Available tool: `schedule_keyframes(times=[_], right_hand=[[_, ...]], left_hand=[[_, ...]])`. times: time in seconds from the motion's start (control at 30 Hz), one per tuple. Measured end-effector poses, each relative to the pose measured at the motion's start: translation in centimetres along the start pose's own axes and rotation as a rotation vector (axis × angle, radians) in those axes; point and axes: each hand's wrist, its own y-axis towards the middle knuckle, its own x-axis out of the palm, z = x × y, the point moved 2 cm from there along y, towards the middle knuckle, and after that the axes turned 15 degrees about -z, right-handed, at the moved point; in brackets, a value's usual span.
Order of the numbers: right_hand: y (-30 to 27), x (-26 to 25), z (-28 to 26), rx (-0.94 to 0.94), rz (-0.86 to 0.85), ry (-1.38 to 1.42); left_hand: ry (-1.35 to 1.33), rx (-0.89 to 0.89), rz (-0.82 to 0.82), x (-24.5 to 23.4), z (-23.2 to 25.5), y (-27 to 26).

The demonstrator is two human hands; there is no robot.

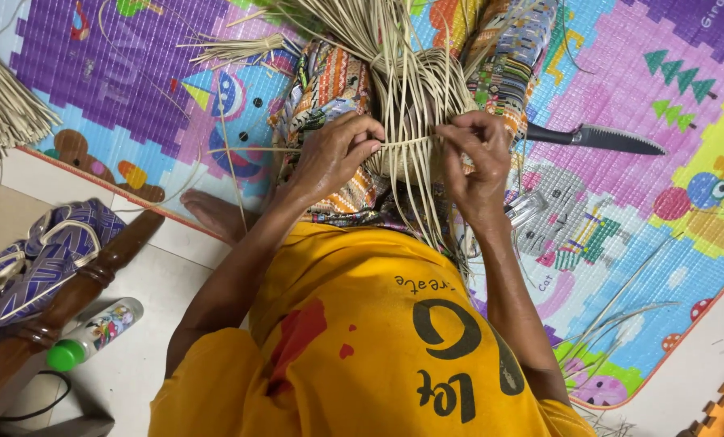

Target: A person is weaving and trimming dried straw strands to finish the brim of a handcrafted hat while sitting on the floor.

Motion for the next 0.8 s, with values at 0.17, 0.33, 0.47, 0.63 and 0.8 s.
schedule_keyframes(times=[0.17,0.33,0.47,0.63,0.8], right_hand=[[1.5,3.5,-1.3,-0.09,-0.146,-0.334],[2.1,5.0,-2.2,-0.114,-0.168,-0.357],[-0.8,5.3,-2.9,-0.289,-0.319,-0.447],[-4.4,5.7,-4.4,-0.176,-0.881,-0.471],[0.5,3.6,-5.8,-0.12,-0.721,-0.179]], left_hand=[[-0.023,0.027,0.014,-0.2,0.1,-0.2],[-0.099,0.018,-0.028,-0.3,-0.7,0.0],[-0.128,-0.004,-0.097,-1.6,0.7,0.4],[-0.06,0.003,-0.161,-2.3,1.2,0.7],[-0.013,-0.013,-0.163,-2.0,0.6,0.9]])
